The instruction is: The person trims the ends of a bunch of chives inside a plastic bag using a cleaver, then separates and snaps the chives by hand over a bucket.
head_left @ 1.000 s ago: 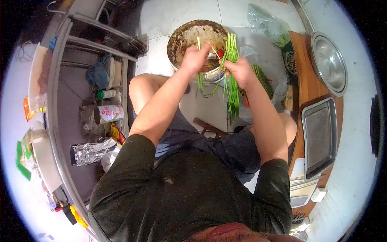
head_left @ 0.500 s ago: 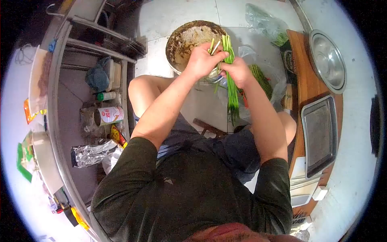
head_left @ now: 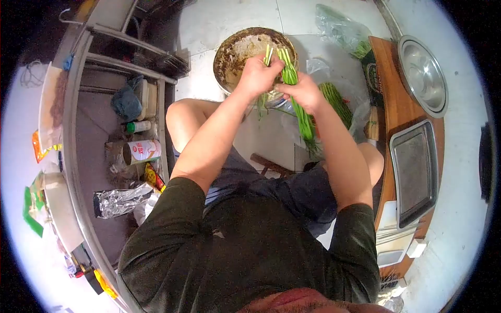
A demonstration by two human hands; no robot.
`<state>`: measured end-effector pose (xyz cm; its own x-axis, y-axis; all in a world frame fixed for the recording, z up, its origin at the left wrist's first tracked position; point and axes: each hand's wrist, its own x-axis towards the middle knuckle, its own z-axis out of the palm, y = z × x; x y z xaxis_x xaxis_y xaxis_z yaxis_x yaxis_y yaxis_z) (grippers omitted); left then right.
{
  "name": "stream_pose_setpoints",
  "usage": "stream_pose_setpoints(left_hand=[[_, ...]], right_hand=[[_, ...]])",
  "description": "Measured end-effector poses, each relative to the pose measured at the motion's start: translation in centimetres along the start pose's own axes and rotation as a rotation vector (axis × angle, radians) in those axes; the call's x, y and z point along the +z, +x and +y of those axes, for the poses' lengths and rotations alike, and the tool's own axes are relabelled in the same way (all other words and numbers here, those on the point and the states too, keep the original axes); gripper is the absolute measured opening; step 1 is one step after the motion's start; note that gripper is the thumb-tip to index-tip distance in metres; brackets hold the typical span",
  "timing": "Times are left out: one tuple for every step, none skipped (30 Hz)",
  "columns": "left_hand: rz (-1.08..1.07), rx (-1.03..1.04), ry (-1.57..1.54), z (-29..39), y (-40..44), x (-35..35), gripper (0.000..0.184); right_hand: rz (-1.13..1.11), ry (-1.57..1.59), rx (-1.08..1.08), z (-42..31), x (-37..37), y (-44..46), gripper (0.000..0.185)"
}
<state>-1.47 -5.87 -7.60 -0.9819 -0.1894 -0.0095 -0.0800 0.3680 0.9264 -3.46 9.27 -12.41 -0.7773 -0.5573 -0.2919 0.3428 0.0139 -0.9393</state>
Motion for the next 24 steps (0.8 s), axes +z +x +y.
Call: stream_pose_setpoints(left_hand=[[-0.033, -0.174, -0.099, 0.2, 0.1, -0.1, 0.014], [-0.044, -0.180, -0.119, 0.5, 0.1, -0.3, 0.014], [-0.055, -0.188, -0.137, 0.7, 0.0, -0.6, 0.014], [-0.064, -0.196, -0.156, 0.7, -0.1, -0.8, 0.013], [-0.080, -0.202, -0.195, 0.7, -0.1, -0.9, 0.014], [-0.082, -0.132, -0.144, 0.3, 0.2, -1.1, 0.014], [-0.085, -0.062, -0.094, -0.5, 0.7, -1.3, 0.014], [-0.087, 0.008, -0.043, -0.5, 0.8, -1.5, 0.013], [-0.097, -0.024, -0.074, -0.4, 0.8, -1.7, 0.013], [-0.107, -0.058, -0.104, -0.4, 0.7, -1.8, 0.012], [-0.118, -0.092, -0.134, -0.2, 0.6, -1.9, 0.011], [-0.112, -0.062, -0.108, -0.3, 0.6, -1.9, 0.011], [-0.107, -0.034, -0.081, -0.5, 0.7, -1.9, 0.011], [-0.101, -0.004, -0.055, -0.5, 0.7, -2.0, 0.010], [-0.109, -0.027, -0.080, -0.5, 0.7, -2.0, 0.011], [-0.116, -0.049, -0.106, -0.4, 0.5, -2.1, 0.011], [-0.124, -0.073, -0.132, -0.3, 0.4, -2.2, 0.011], [-0.135, -0.057, -0.114, -0.3, 0.5, -2.3, 0.011], [-0.146, -0.042, -0.097, -0.3, 0.5, -2.4, 0.011], [-0.158, -0.027, -0.080, -0.2, 0.5, -2.4, 0.012], [-0.139, -0.008, -0.090, 0.0, 0.4, -2.2, 0.012], [-0.121, 0.011, -0.099, 0.2, 0.3, -1.9, 0.012], [-0.103, 0.029, -0.109, 0.3, 0.2, -1.6, 0.012], [-0.121, 0.038, -0.116, 0.3, 0.2, -1.7, 0.012]], right_hand=[[-0.038, 0.101, -0.018, 0.1, 0.0, 0.1, 0.019], [-0.077, 0.202, -0.036, 0.3, 0.1, 0.2, 0.021], [-0.116, 0.305, -0.053, 0.4, 0.2, 0.2, 0.024], [-0.121, 0.342, -0.014, 0.4, 0.1, 0.1, 0.025], [-0.126, 0.379, 0.025, 0.1, 0.1, 0.0, 0.026], [-0.131, 0.415, 0.064, -0.2, 0.1, -0.2, 0.027], [-0.119, 0.428, 0.082, -0.5, 0.1, -0.4, 0.028], [-0.108, 0.440, 0.101, -0.9, 0.3, -0.6, 0.029], [-0.096, 0.452, 0.119, -1.3, 0.4, -0.7, 0.030], [-0.076, 0.496, 0.123, -1.6, 0.5, -1.0, 0.030], [-0.056, 0.539, 0.128, -1.9, 0.6, -1.2, 0.030], [-0.035, 0.582, 0.133, -2.1, 0.7, -1.3, 0.029], [-0.067, 0.586, 0.112, -1.9, 0.6, -1.2, 0.029], [-0.099, 0.590, 0.090, -1.5, 0.4, -1.1, 0.029], [-0.131, 0.592, 0.068, -1.4, 0.2, -0.9, 0.028], [-0.143, 0.611, 0.065, -1.4, 0.0, -0.9, 0.028], [-0.154, 0.631, 0.065, -1.3, -0.1, -0.8, 0.027], [-0.167, 0.650, 0.064, -1.3, -0.1, -0.7, 0.026], [-0.161, 0.630, 0.056, -1.1, -0.2, -0.6, 0.026], [-0.155, 0.610, 0.049, -1.0, -0.2, -0.5, 0.025], [-0.149, 0.590, 0.042, -1.0, -0.1, -0.5, 0.025], [-0.129, 0.568, 0.046, -1.0, -0.1, -0.6, 0.025], [-0.107, 0.545, 0.050, -1.6, 0.2, -1.2, 0.024], [-0.086, 0.523, 0.054, -2.0, 0.4, -1.5, 0.024]])
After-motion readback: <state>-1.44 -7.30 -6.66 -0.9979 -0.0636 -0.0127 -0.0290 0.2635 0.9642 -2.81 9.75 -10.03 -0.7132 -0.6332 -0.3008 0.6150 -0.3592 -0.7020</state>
